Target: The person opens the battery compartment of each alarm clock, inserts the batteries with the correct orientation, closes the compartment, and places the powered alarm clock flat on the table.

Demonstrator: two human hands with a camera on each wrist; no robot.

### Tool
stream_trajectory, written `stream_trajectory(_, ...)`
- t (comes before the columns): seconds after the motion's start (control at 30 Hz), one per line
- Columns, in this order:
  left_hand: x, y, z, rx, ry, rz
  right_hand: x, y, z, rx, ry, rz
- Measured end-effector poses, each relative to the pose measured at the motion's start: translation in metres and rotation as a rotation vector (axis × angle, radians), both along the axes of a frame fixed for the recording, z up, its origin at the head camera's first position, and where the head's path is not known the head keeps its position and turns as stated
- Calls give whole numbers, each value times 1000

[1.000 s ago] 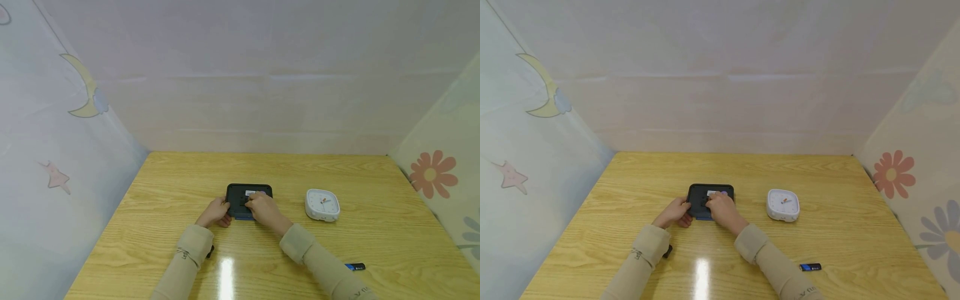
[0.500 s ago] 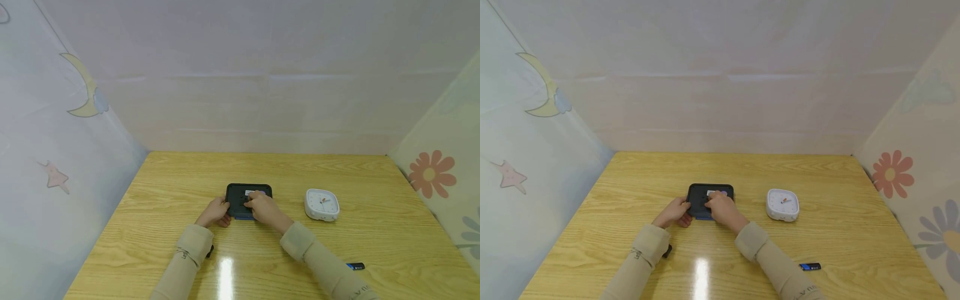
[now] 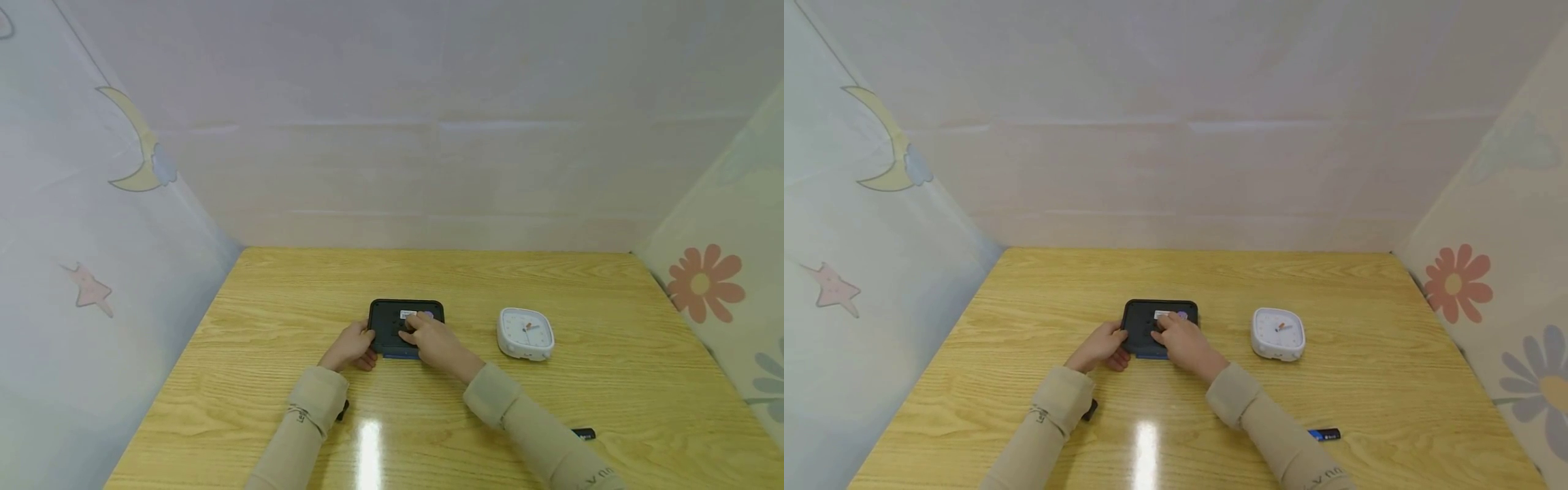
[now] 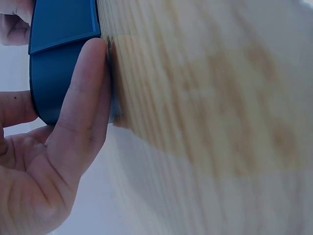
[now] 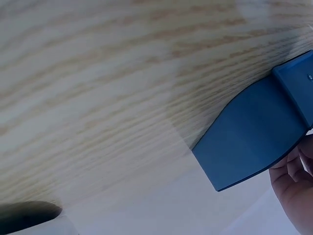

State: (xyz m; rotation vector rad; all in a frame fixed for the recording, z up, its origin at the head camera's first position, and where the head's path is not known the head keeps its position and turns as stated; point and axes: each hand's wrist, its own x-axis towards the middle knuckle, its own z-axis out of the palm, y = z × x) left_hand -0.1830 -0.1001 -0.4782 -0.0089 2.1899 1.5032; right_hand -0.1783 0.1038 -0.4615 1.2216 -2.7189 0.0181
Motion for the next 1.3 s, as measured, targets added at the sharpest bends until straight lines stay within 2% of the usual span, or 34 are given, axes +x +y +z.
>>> stream_trajectory(0.2,0,0,0,-3,-5,8,-1,0,1,-7,-23,6)
stream_trajectory(0.87,0,1,0,-19,-6,6,-1,-2,1,23,-4,7)
stream_trajectory(1.2,0,2,0,-16,-10,17,-1,0,-2,-42,-50,-17)
stream_trajectory(1.3,0,2,0,-18,-7,13,-1,0,-2,-85,-99,-37)
